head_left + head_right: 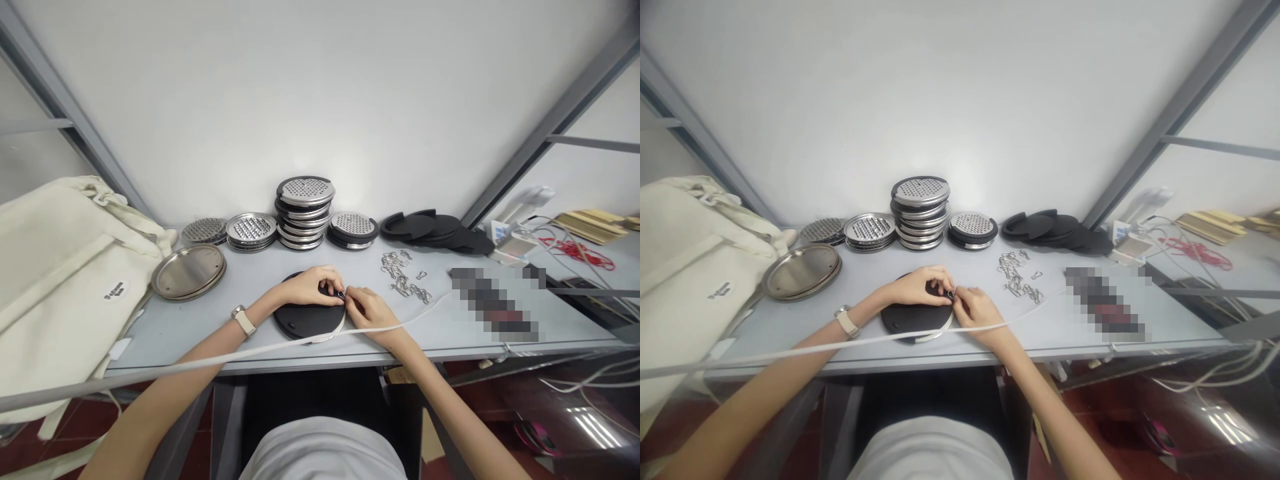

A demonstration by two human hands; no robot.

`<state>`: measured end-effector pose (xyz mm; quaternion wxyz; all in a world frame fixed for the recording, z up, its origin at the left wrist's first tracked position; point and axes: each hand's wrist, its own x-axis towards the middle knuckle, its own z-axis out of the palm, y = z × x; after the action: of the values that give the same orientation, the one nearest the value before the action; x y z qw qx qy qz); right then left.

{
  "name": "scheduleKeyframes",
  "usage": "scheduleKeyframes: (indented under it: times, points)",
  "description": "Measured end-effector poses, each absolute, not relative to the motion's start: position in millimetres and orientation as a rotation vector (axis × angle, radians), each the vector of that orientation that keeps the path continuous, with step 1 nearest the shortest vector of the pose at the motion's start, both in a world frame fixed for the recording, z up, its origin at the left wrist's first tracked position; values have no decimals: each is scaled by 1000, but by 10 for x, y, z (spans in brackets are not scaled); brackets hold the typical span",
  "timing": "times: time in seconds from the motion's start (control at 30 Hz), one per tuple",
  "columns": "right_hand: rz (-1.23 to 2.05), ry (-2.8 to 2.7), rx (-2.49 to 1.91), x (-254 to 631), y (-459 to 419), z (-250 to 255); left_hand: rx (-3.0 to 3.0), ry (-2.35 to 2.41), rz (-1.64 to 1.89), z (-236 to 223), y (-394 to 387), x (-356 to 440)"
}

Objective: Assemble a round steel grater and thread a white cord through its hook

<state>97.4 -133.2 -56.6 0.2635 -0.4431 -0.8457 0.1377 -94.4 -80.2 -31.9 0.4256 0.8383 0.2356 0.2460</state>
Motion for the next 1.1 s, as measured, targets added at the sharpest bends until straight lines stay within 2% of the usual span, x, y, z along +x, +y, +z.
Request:
scheduleKeyframes:
  times: [1.1]
  points:
    - [356, -2257, -1235, 964, -1344, -564, 2094, 563, 614, -313, -801, -944]
